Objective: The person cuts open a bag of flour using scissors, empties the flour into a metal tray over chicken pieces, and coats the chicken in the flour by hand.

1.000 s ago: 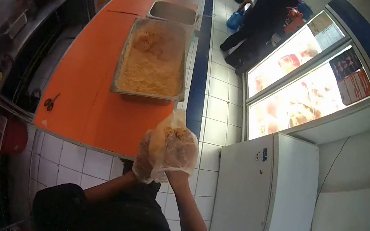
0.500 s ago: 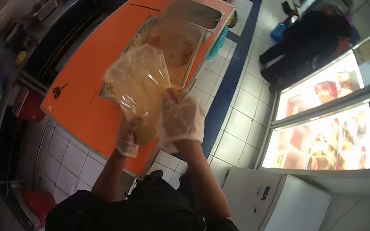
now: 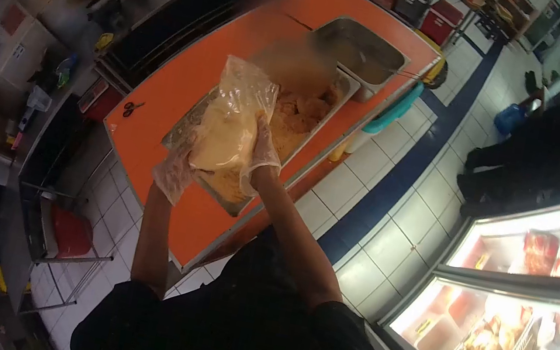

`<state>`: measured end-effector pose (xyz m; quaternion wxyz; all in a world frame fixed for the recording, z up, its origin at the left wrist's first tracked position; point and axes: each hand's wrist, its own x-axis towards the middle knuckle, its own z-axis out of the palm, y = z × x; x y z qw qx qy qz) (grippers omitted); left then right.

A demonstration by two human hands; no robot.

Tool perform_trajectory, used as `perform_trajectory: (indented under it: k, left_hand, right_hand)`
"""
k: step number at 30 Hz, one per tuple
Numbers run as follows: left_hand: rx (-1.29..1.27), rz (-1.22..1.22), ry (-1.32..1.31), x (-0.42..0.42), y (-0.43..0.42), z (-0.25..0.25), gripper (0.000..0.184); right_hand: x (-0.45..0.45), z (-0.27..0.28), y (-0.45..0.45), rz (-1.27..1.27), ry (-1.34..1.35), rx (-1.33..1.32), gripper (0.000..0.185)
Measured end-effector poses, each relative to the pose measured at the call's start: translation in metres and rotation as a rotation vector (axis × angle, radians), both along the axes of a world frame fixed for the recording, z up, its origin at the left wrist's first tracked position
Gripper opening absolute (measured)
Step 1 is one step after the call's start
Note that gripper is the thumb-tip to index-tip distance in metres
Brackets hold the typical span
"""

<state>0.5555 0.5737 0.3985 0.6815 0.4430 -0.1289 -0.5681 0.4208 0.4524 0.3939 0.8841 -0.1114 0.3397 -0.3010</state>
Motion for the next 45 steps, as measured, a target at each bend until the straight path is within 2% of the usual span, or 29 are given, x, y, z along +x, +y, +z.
perform_trajectory:
  k: [2, 3, 5, 6, 7, 9, 10, 12, 13, 14, 15, 16, 17, 18, 21, 22, 23, 24, 27, 30, 32, 33, 35, 36, 37, 38, 39, 41, 45]
  left_hand:
    - [-0.127, -0.073, -0.467, -0.015, -0.015, 0.013, 0.072]
    - [-0.104, -0.074, -0.461, -0.024, -0.025, 0.017, 0.072]
    - [-0.045, 0.101, -0.951, -0.05, -0.039, 0.021, 0.08]
    - [0.162, 0.225, -1.144, -0.055, -0.043, -0.014, 0.069]
    - [0.176, 0.232, -1.146, -0.059, -0.059, -0.023, 0.069]
    - [-0.309, 0.474, -0.632, -0.059, -0.1, -0.035, 0.062]
    - [-0.292, 0.486, -0.634, -0.047, -0.112, -0.049, 0.062]
    - [0.137, 0.567, -1.627, -0.026, -0.127, -0.079, 0.058]
    - [0.161, 0.573, -1.623, -0.027, -0.134, -0.06, 0.058]
    - [0.248, 0.465, -1.495, -0.032, -0.14, -0.021, 0.052]
    - [0.328, 0.369, -1.362, -0.034, -0.146, -0.001, 0.047]
    - [0.352, 0.393, -1.353, -0.028, -0.154, -0.002, 0.047]
    - [0.366, 0.426, -1.438, -0.021, -0.158, -0.004, 0.049]
    - [0.386, 0.461, -1.52, -0.02, -0.159, -0.007, 0.05]
    - [0.437, 0.51, -1.37, -0.036, -0.176, 0.021, 0.061]
    - [0.471, 0.538, -1.363, -0.042, -0.183, 0.03, 0.061]
    - [0.318, 0.621, -1.258, -0.045, -0.193, 0.039, 0.064]
    - [0.163, 0.691, -1.151, -0.047, -0.199, 0.044, 0.067]
    - [0.139, 0.693, -1.331, -0.056, -0.209, 0.044, 0.057]
    - [0.159, 0.76, -1.247, -0.06, -0.222, 0.051, 0.059]
    - [0.147, 0.742, -1.188, -0.067, -0.227, 0.062, 0.061]
    - [0.124, 0.71, -1.124, -0.071, -0.228, 0.067, 0.064]
    - [0.131, 0.717, -1.036, -0.078, -0.226, 0.074, 0.062]
    - [0.124, 0.712, -0.947, -0.08, -0.225, 0.075, 0.06]
    - [0.135, 0.721, -0.946, -0.082, -0.225, 0.073, 0.06]
    - [0.153, 0.703, -1.009, -0.083, -0.225, 0.072, 0.058]
    - [0.171, 0.683, -1.069, -0.085, -0.224, 0.07, 0.056]
    - [0.235, 0.669, -1.053, -0.089, -0.221, 0.058, 0.056]
    - [0.284, 0.676, -1.06, -0.095, -0.218, 0.036, 0.057]
  right_hand:
    - [0.001, 0.035, -0.015, -0.019, -0.056, -0.009, 0.063]
    - [0.001, 0.042, -0.018, -0.053, -0.093, -0.022, 0.065]
    - [0.005, 0.01, -0.037, -0.017, -0.019, 0.043, 0.066]
    - [0.008, 0.01, -0.042, -0.04, -0.053, 0.006, 0.065]
    - [0.012, 0.014, -0.049, -0.061, -0.091, -0.038, 0.065]
    - [0.024, 0.011, -0.062, -0.057, -0.187, 0.023, 0.065]
    - [0.033, -0.008, -0.071, -0.05, -0.142, 0.011, 0.064]
    - [0.032, -0.017, -0.082, -0.029, -0.089, 0.01, 0.064]
    - [0.023, -0.007, -0.091, 0.123, 0.089, -0.199, 0.058]
    - [0.011, -0.003, -0.098, 0.284, 0.267, -0.406, 0.053]
    - [0.005, -0.005, -0.112, 0.316, 0.271, -0.399, 0.053]
    - [0.003, -0.007, -0.132, 0.528, 0.276, -0.425, 0.051]
    - [-0.003, -0.01, -0.148, 0.744, 0.28, -0.441, 0.049]
    - [-0.017, -0.012, -0.16, 0.788, 0.215, -0.565, 0.052]
    - [-0.059, -0.028, -0.216, 0.817, 0.178, -0.567, 0.039]
    - [-0.064, -0.053, -0.245, 0.649, 0.318, -0.981, 0.032]
    - [-0.059, -0.066, -0.267, 0.427, 0.437, -1.394, 0.027]
    - [-0.044, -0.022, -0.28, 0.515, 0.623, -0.934, 0.034]
    - [-0.004, -0.012, -0.331, 0.521, 0.54, -1.1, 0.036]
    - [0.026, -0.009, -0.344, 0.575, 0.418, -1.102, 0.036]
    - [0.033, -0.006, -0.351, 0.699, -0.161, -0.883, 0.03]
    - [0.038, -0.003, -0.354, 0.714, -0.169, -0.88, 0.03]
    - [0.046, 0.002, -0.358, 0.852, 0.25, -1.381, 0.025]
    - [0.045, 0.001, -0.359, 0.861, 0.241, -1.381, 0.025]
    - [0.039, -0.003, -0.358, 0.802, 0.163, -1.224, 0.024]
    - [0.034, -0.007, -0.355, 0.737, 0.09, -1.065, 0.023]
    - [0.028, -0.012, -0.352, 0.745, 0.088, -1.06, 0.023]
    - [0.015, -0.02, -0.348, 0.768, -0.067, -0.861, 0.022]
    - [-0.005, -0.025, -0.34, 0.729, 0.106, -0.923, 0.021]
